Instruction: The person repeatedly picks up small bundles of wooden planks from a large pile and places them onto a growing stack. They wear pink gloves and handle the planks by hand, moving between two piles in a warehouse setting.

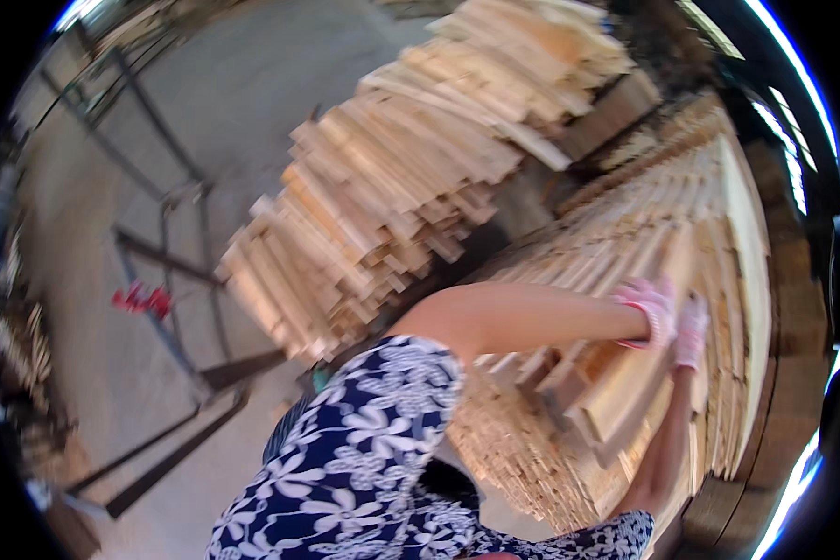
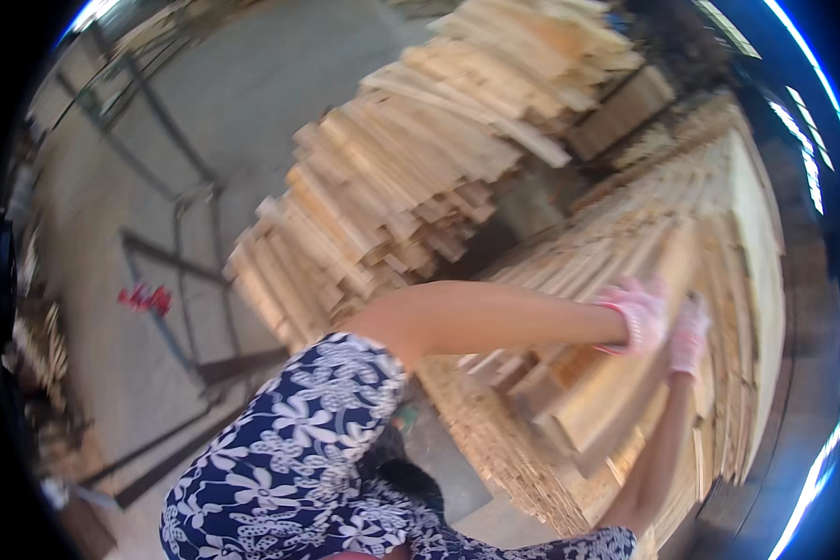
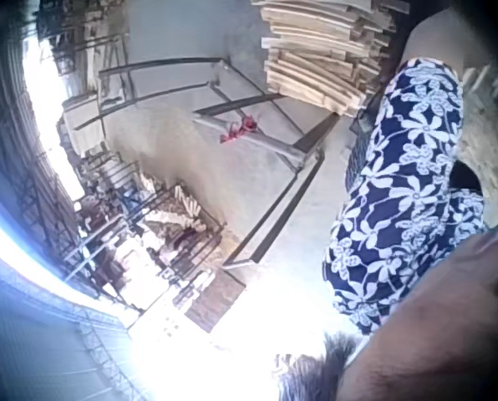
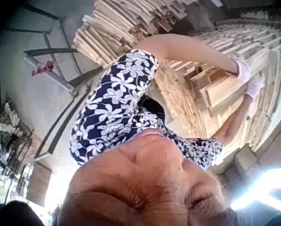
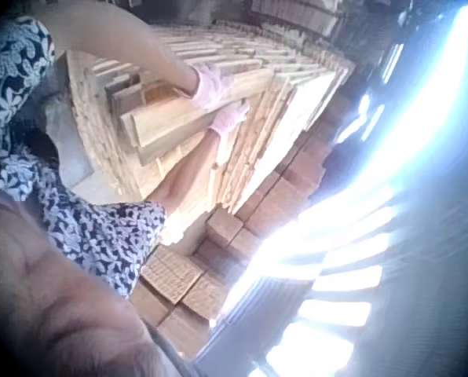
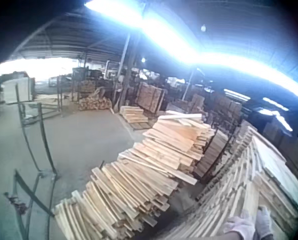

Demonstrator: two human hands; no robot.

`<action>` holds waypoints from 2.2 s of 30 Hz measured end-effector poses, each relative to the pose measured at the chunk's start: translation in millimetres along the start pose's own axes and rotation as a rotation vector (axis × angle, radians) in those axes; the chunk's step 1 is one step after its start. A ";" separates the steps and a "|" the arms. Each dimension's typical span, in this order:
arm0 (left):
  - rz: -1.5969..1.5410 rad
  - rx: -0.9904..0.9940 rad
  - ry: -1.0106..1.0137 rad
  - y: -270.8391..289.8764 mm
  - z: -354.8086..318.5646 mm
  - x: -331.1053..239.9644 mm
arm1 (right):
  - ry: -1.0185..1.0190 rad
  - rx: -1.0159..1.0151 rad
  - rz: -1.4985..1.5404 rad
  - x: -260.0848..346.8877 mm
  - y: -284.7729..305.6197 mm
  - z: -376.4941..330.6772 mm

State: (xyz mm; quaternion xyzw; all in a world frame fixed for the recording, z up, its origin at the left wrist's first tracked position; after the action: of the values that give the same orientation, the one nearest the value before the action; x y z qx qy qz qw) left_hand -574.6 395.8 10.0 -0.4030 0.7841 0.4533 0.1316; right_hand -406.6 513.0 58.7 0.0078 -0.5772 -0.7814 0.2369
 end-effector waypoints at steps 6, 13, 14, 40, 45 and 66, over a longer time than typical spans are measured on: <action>-0.167 0.057 -0.322 10.1 -26.0 -24.3 | 0.034 0.652 0.196 33.5 -32.8 -26.2; -0.448 -0.081 -0.720 94.6 -92.9 42.2 | -0.234 0.699 0.506 132.7 -26.0 -41.0; -0.478 -0.070 -0.801 97.6 -113.7 57.4 | -0.202 0.661 0.330 113.8 -10.9 -31.9; -1.720 -0.805 1.132 -354.3 -30.9 845.1 | 0.412 1.376 0.031 407.6 -758.5 -458.4; -1.682 -0.781 1.234 -438.7 0.3 925.9 | 0.111 1.230 0.172 345.0 -857.4 -447.6; -1.742 -0.743 1.001 -434.2 60.9 979.7 | 0.280 1.342 0.084 417.5 -830.9 -516.9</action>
State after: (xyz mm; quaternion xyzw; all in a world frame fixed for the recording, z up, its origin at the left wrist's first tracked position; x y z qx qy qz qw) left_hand -885.5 -171.3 -846.6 -0.9788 0.0040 0.1967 -0.0577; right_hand -929.6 74.1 -757.2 0.2315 -0.9001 -0.2364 0.2835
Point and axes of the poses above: each hand's wrist, its own z-axis towards the middle knuckle, its own y-axis out of the back of the hand, x = y × z, the point moved 8 cm from there along z, towards the middle knuckle, and after that the axes turned 2 degrees about -z, right-handed, at the moved point
